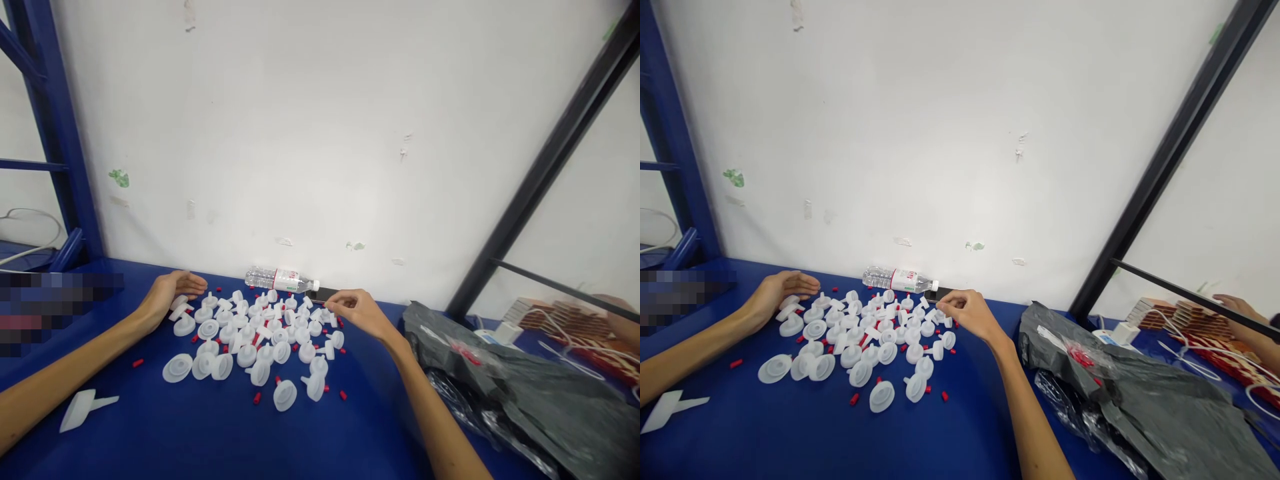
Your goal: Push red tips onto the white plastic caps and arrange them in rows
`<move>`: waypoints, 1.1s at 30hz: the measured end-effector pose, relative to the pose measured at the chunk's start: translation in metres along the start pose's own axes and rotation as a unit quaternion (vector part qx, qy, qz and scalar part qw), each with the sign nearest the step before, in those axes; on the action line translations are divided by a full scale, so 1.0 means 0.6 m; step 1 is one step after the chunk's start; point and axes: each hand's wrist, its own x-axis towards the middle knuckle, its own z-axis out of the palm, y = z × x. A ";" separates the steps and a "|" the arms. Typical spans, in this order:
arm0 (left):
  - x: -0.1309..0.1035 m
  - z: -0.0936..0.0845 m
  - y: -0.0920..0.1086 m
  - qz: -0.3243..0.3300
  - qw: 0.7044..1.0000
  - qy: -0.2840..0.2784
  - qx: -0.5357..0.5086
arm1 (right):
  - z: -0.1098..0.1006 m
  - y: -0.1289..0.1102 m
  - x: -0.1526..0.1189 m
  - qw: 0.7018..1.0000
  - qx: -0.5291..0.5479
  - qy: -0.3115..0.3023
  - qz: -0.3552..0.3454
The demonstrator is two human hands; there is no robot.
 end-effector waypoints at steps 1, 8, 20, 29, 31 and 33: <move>0.001 -0.002 0.001 -0.002 1.000 0.002 -0.004 | 0.005 -0.008 0.000 1.000 0.002 -0.016 -0.004; 0.006 -0.008 -0.007 0.004 1.000 0.020 -0.010 | 0.043 -0.051 -0.007 0.985 -0.001 -0.169 -0.039; -0.008 0.000 0.006 0.013 1.000 -0.003 0.025 | 0.090 -0.050 -0.003 0.983 -0.126 -0.031 -0.133; -0.011 0.013 0.000 0.027 0.999 0.013 0.044 | 0.101 -0.031 0.003 0.983 -0.141 -0.029 -0.118; -0.015 0.017 0.000 0.033 0.998 0.007 0.047 | 0.104 -0.034 0.003 0.982 -0.138 -0.031 -0.122; -0.021 0.021 0.002 0.040 0.998 -0.007 0.051 | 0.106 -0.038 0.002 0.982 -0.137 -0.028 -0.124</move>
